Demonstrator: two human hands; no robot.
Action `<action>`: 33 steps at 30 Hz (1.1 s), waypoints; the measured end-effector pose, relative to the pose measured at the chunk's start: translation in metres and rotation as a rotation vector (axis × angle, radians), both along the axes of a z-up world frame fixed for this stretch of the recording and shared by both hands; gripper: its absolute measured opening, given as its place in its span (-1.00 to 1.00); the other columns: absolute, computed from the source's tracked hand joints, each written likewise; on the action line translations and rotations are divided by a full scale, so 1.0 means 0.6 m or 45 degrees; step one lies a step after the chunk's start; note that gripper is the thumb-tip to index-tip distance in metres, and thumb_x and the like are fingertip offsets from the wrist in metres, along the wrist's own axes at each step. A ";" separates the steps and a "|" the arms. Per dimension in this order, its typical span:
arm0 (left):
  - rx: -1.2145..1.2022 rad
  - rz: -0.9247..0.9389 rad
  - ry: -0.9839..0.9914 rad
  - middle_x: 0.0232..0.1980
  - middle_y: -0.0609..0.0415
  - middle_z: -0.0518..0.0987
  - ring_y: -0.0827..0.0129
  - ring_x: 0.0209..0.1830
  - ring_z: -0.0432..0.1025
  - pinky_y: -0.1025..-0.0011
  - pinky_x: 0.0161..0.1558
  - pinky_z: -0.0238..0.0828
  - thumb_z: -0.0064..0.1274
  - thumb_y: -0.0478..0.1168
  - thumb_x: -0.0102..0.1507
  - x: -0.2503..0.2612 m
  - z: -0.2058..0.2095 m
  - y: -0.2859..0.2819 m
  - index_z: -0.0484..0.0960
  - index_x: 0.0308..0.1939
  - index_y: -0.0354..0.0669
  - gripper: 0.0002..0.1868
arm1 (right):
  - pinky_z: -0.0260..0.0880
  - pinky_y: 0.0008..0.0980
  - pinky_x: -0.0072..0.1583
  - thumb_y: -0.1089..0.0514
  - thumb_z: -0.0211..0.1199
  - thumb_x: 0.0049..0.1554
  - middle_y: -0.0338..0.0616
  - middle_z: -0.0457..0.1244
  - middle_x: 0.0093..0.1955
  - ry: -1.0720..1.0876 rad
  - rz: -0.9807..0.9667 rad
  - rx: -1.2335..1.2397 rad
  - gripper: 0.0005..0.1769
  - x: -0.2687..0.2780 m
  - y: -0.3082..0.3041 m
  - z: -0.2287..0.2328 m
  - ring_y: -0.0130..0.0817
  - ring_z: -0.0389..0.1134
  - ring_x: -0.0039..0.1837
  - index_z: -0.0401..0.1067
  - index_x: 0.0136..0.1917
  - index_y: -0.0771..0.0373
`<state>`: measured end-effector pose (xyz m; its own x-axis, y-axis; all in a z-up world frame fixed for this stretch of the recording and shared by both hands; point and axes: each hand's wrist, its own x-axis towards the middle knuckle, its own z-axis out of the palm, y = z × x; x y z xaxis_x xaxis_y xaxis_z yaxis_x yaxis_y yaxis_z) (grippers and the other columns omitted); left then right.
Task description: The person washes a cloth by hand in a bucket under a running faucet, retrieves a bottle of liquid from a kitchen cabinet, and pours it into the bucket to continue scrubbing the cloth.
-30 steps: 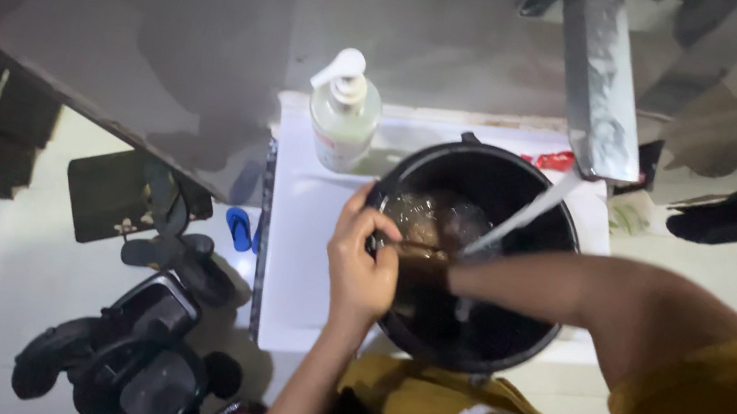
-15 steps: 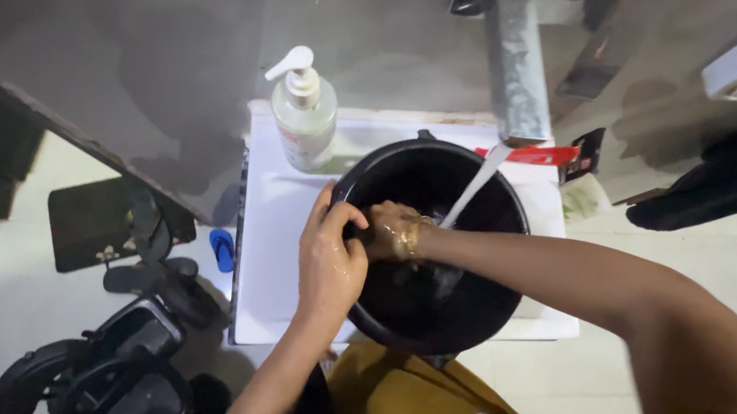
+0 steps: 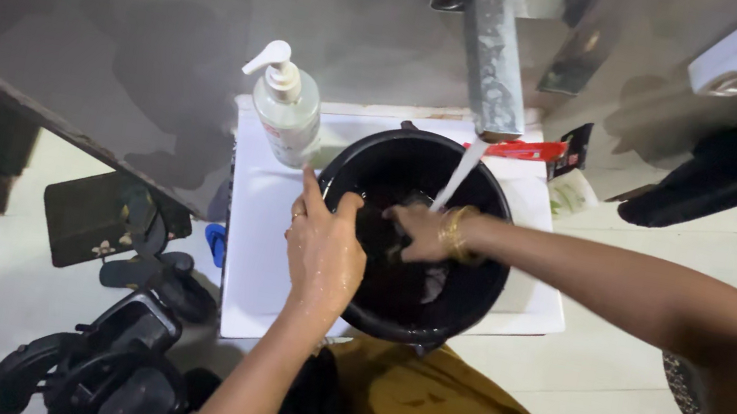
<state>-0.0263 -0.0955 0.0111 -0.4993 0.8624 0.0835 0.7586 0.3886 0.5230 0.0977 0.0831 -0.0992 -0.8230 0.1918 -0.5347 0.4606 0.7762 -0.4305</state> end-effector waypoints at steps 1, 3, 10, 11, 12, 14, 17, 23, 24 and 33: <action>0.022 0.002 0.027 0.46 -0.55 0.11 -0.36 0.28 0.29 -0.11 0.07 0.42 0.17 -0.51 -0.05 0.001 -0.002 0.000 0.65 0.00 -0.15 -0.48 | 0.27 -0.07 0.34 -0.06 0.41 0.02 0.21 0.21 0.32 -0.013 -0.113 0.048 -0.06 -0.009 -0.021 -0.052 0.09 0.26 0.35 0.06 0.52 0.24; 0.038 0.006 0.053 0.46 -0.56 0.11 -0.37 0.27 0.29 -0.13 0.07 0.42 0.16 -0.51 -0.02 0.001 -0.006 0.000 0.66 0.02 -0.15 -0.49 | 0.28 -0.09 0.33 -0.05 0.41 0.02 0.19 0.22 0.30 -0.076 -0.260 0.071 -0.12 -0.026 -0.065 -0.129 0.07 0.27 0.34 0.10 0.47 0.25; -0.009 -0.032 -0.016 0.46 -0.51 0.11 -0.36 0.26 0.27 -0.15 0.04 0.40 0.17 -0.49 -0.02 -0.012 0.007 0.006 0.61 0.06 -0.19 -0.46 | 0.33 -0.15 0.27 0.00 0.40 0.01 0.11 0.25 0.24 0.103 -0.266 0.144 -0.31 -0.069 -0.129 -0.187 -0.01 0.31 0.28 0.24 0.32 0.25; -0.083 -0.034 -0.039 0.46 -0.50 0.10 -0.35 0.23 0.28 -0.15 0.01 0.41 0.16 -0.50 -0.05 -0.013 0.012 0.008 0.58 0.08 -0.20 -0.43 | 0.33 -0.15 0.26 0.01 0.40 0.01 0.10 0.26 0.23 0.124 -0.256 0.162 -0.34 -0.073 -0.126 -0.185 -0.02 0.32 0.27 0.26 0.30 0.25; -0.073 -0.027 -0.033 0.46 -0.50 0.10 -0.35 0.23 0.28 -0.15 0.01 0.41 0.16 -0.50 -0.05 -0.015 0.015 0.012 0.58 0.08 -0.20 -0.43 | 0.34 -0.16 0.26 0.01 0.40 0.01 0.09 0.26 0.22 0.150 -0.242 0.170 -0.36 -0.080 -0.113 -0.182 -0.03 0.32 0.26 0.27 0.27 0.25; -0.107 -0.037 -0.005 0.44 -0.48 0.12 -0.34 0.24 0.28 -0.13 -0.01 0.42 0.16 -0.51 -0.06 -0.016 0.016 0.008 0.59 0.05 -0.15 -0.43 | 0.35 -0.18 0.24 0.03 0.40 0.01 0.07 0.27 0.20 0.196 -0.214 0.187 -0.42 -0.099 -0.082 -0.181 -0.06 0.34 0.24 0.31 0.23 0.25; 0.036 -0.050 0.023 0.42 -0.51 0.14 -0.36 0.18 0.31 -0.14 -0.03 0.42 0.16 -0.51 -0.05 -0.013 0.005 -0.001 0.59 0.10 -0.16 -0.39 | 0.37 -0.20 0.22 0.05 0.40 0.00 0.04 0.29 0.17 0.237 -0.176 0.175 -0.50 -0.101 -0.060 -0.174 -0.09 0.35 0.21 0.37 0.16 0.26; 0.012 0.014 -0.004 0.45 -0.41 0.15 -0.33 0.23 0.30 -0.12 -0.02 0.44 0.19 -0.47 -0.02 0.001 -0.001 -0.011 0.62 0.04 -0.08 -0.47 | 0.41 -0.25 0.17 0.09 0.40 -0.01 -0.03 0.32 0.11 0.419 -0.008 0.027 -0.65 -0.078 -0.044 -0.048 -0.16 0.39 0.16 0.49 0.03 0.26; 0.026 0.020 0.001 0.45 -0.41 0.15 -0.33 0.23 0.30 -0.12 -0.02 0.44 0.19 -0.47 -0.02 0.000 -0.002 -0.006 0.62 0.04 -0.08 -0.47 | 0.42 -0.26 0.16 0.10 0.40 -0.01 -0.04 0.32 0.10 0.569 0.002 -0.165 -0.68 -0.065 -0.045 -0.018 -0.17 0.39 0.15 0.51 0.01 0.26; -0.005 0.004 0.060 0.46 -0.40 0.16 -0.30 0.30 0.27 -0.09 0.08 0.41 0.20 -0.52 -0.05 0.006 -0.008 -0.008 0.63 0.02 -0.08 -0.45 | 0.37 -0.14 0.26 0.21 0.33 -0.09 0.05 0.23 0.26 0.359 0.388 -0.342 -0.76 0.031 0.037 0.150 0.01 0.30 0.28 0.47 -0.11 0.29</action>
<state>-0.0226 -0.1001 0.0061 -0.4975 0.8613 0.1033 0.7810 0.3930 0.4853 0.1164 0.1054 -0.0091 -0.9400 -0.1942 -0.2805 0.0666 0.7019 -0.7092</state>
